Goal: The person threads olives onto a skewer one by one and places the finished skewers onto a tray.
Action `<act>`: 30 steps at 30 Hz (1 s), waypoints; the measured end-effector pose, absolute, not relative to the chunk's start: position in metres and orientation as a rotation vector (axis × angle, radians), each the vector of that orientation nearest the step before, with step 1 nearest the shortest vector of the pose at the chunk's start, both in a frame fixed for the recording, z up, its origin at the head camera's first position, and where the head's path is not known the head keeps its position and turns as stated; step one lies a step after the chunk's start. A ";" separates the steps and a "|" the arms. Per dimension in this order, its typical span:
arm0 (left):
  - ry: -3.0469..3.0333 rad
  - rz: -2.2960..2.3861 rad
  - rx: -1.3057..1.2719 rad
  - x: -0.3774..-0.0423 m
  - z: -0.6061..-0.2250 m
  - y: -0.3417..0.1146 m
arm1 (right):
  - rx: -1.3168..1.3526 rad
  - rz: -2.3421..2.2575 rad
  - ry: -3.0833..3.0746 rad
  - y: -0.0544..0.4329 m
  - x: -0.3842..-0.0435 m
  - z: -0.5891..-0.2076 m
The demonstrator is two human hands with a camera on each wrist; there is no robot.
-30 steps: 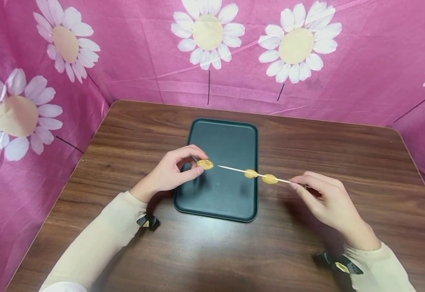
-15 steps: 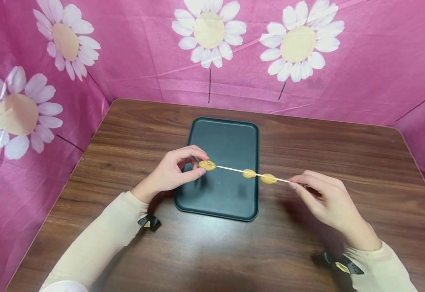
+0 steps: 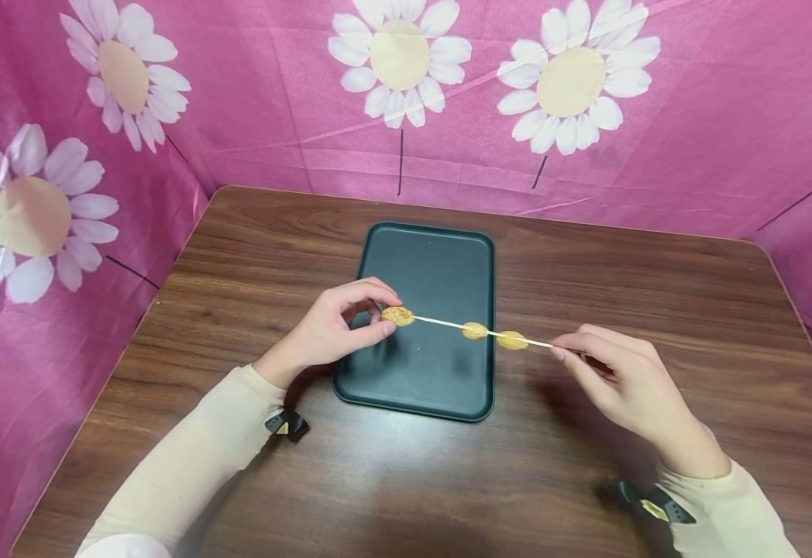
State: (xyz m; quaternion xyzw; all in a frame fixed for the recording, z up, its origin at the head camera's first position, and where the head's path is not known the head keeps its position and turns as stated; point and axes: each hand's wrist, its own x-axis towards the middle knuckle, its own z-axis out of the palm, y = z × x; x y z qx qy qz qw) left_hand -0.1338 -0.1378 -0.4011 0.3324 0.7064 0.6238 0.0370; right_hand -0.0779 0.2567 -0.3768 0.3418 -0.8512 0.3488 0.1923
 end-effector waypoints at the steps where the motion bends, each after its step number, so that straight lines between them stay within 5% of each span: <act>1: 2.168 1.914 1.024 -0.134 -0.401 -0.138 | 0.964 0.976 -2.389 0.256 -0.078 -0.376; 30: 2.197 1.873 1.031 -0.138 -0.405 -0.135 | 0.949 0.920 -2.385 0.256 -0.077 -0.374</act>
